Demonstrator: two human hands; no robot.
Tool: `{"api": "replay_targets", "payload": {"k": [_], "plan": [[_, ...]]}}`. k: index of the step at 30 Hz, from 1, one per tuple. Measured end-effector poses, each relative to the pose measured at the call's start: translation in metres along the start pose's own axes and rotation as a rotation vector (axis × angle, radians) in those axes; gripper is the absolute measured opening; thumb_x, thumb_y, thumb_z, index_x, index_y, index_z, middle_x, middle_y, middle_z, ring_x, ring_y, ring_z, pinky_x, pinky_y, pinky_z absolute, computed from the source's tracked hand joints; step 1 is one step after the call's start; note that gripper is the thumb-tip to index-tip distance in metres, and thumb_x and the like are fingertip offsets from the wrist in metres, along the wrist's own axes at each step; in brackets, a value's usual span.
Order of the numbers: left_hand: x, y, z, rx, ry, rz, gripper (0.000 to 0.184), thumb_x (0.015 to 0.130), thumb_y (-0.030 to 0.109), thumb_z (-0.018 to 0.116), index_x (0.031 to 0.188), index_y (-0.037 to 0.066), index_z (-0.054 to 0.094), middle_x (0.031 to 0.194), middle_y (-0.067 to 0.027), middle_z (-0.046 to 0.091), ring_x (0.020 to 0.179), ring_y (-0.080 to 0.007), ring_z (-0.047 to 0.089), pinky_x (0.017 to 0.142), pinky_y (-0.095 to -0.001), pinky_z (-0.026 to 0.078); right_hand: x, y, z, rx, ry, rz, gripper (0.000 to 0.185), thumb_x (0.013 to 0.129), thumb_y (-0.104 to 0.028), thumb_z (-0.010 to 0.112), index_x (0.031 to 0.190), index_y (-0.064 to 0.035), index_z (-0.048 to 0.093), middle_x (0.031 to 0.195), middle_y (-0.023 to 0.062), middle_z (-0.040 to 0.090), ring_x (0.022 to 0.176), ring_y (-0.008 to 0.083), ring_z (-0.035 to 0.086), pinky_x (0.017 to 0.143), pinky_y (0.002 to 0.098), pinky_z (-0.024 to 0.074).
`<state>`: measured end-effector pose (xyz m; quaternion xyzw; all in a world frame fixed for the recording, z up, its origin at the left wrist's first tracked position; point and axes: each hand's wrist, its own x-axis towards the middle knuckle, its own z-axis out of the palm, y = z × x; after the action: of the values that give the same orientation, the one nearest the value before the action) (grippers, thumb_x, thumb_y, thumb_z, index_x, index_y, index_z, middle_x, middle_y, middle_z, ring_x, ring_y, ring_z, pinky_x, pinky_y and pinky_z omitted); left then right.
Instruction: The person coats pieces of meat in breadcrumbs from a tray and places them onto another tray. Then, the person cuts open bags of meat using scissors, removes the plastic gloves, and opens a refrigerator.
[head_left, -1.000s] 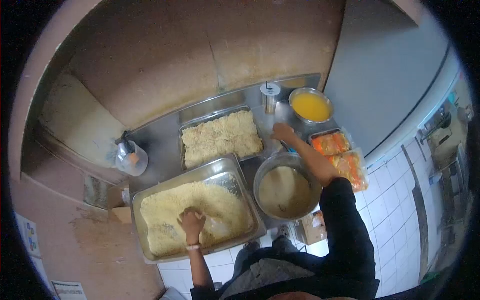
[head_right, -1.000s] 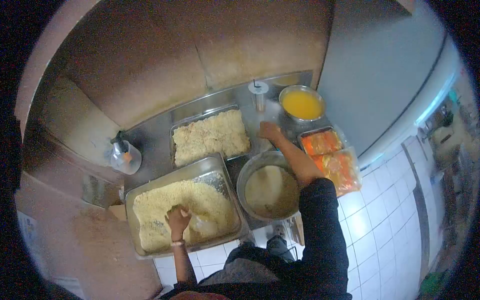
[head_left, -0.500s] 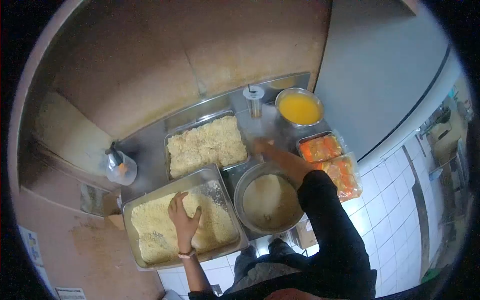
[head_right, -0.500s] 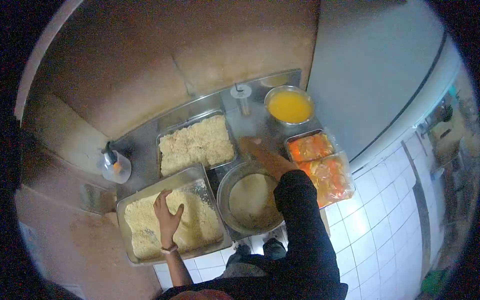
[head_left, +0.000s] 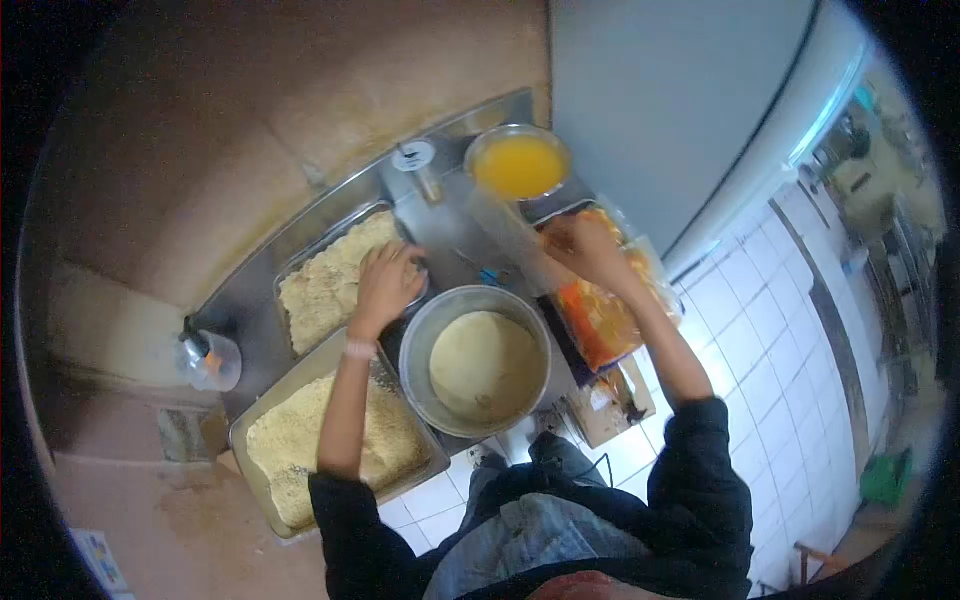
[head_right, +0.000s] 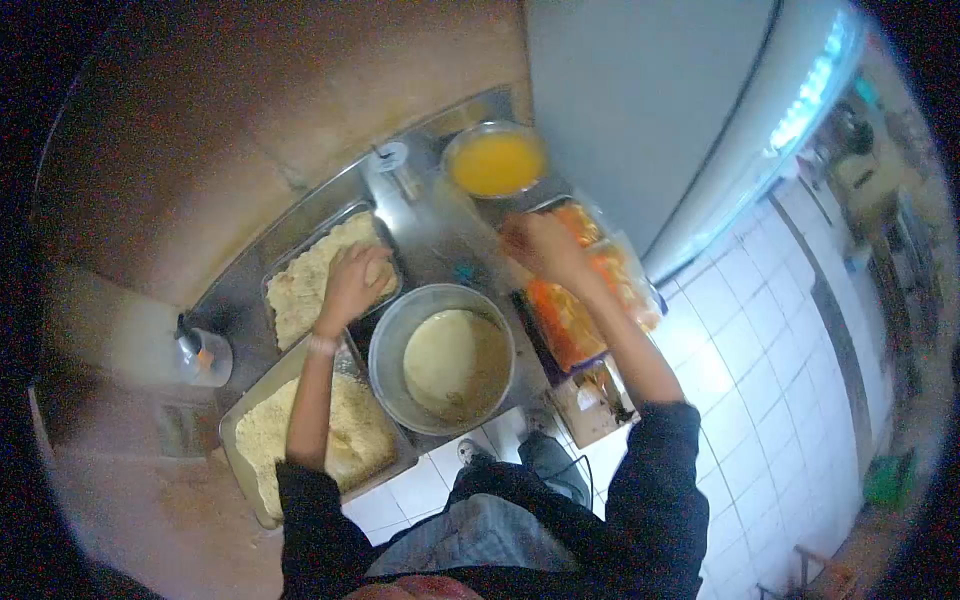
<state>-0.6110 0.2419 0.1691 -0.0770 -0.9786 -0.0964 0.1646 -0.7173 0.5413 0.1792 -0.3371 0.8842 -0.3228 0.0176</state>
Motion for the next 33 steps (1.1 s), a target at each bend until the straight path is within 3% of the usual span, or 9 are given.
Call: {"api": "replay_targets", "payload": {"k": [1,5,9,13,19,24,26,29,33], "plan": [[0.028,-0.009,0.021,0.032,-0.11,0.119,0.038,0.065,0.023,0.065,0.1,0.011,0.054,0.104,-0.0088,0.053,0.095,-0.03,0.046,0.085,-0.041,0.035,-0.039,-0.004,-0.025,0.066,-0.007,0.039,0.013,0.073,-0.014,0.055,0.076,-0.0006,0.057,0.071,0.0177,0.057,0.065,0.0304,0.056,0.06,0.0379,0.0438],[0.086,-0.038,0.116,0.045,-0.356,0.626,0.059,0.06,0.029,0.07,0.113,0.012,0.049,0.11,-0.0104,0.05,0.106,-0.0312,0.044,0.089,-0.0416,0.036,-0.193,0.023,-0.046,0.317,0.273,0.262,0.008,0.073,-0.008,0.059,0.077,-0.002,0.056,0.064,0.0056,0.055,0.06,0.014,0.052,0.055,0.027,0.0396],[0.09,0.01,0.138,-0.016,-0.663,0.618,0.065,0.059,0.023,0.07,0.117,0.008,0.044,0.118,-0.0101,0.044,0.11,-0.0305,0.042,0.09,-0.0411,0.037,-0.321,0.047,-0.018,0.345,0.313,0.704,0.008,0.074,-0.008,0.059,0.076,-0.0018,0.054,0.065,0.0045,0.056,0.061,0.0118,0.053,0.056,0.026,0.0419],[0.08,-0.008,0.179,0.004,-0.649,0.717,0.055,0.062,0.016,0.066,0.112,0.005,0.045,0.114,-0.0103,0.045,0.108,-0.0303,0.042,0.089,-0.0394,0.037,-0.393,0.106,0.071,0.16,0.269,0.976,0.01,0.072,-0.006,0.06,0.078,-0.0024,0.054,0.07,0.01,0.063,0.063,0.0164,0.061,0.057,0.028,0.047],[0.074,-0.015,0.191,0.094,-0.636,0.643,0.042,0.062,0.014,0.066,0.098,0.003,0.046,0.099,-0.0107,0.048,0.099,-0.0312,0.045,0.085,-0.0388,0.037,-0.39,0.211,0.224,0.257,0.198,1.241,0.016,0.072,-0.014,0.057,0.085,-0.0053,0.054,0.08,0.0138,0.063,0.075,0.0261,0.062,0.064,0.0348,0.0482],[0.084,0.007,0.159,-0.038,-0.738,0.32,0.051,0.056,0.021,0.071,0.098,0.004,0.046,0.094,-0.0123,0.052,0.093,-0.0329,0.048,0.083,-0.04,0.039,-0.34,0.216,0.224,-0.084,0.265,1.429,0.028,0.073,-0.018,0.057,0.099,-0.0079,0.054,0.103,0.0124,0.054,0.1,0.0263,0.051,0.077,0.0342,0.0437],[0.093,-0.002,0.145,-0.112,-0.749,0.168,0.055,0.054,0.022,0.072,0.099,0.004,0.046,0.092,-0.013,0.053,0.091,-0.0335,0.05,0.082,-0.0403,0.039,-0.334,0.223,0.211,0.058,0.513,1.273,0.027,0.073,-0.015,0.057,0.098,-0.0061,0.053,0.098,0.0125,0.055,0.094,0.0253,0.052,0.075,0.0337,0.044],[0.116,-0.004,0.108,-0.147,-0.548,0.305,0.053,0.056,0.021,0.07,0.101,0.007,0.048,0.093,-0.0139,0.055,0.089,-0.0335,0.052,0.081,-0.0399,0.04,-0.299,0.18,0.129,0.259,0.96,1.009,0.024,0.074,-0.008,0.057,0.096,-0.0023,0.052,0.088,0.0133,0.054,0.082,0.0248,0.054,0.071,0.0311,0.0431],[0.133,0.091,0.045,-0.215,-0.499,0.419,0.049,0.057,0.025,0.07,0.099,0.006,0.052,0.092,-0.0132,0.056,0.09,-0.0317,0.052,0.083,-0.0388,0.039,-0.234,0.069,0.012,-0.435,0.692,0.478,0.025,0.068,-0.01,0.061,0.092,-0.0049,0.056,0.102,0.011,0.056,0.106,0.0266,0.05,0.09,0.0496,0.0315]]}}
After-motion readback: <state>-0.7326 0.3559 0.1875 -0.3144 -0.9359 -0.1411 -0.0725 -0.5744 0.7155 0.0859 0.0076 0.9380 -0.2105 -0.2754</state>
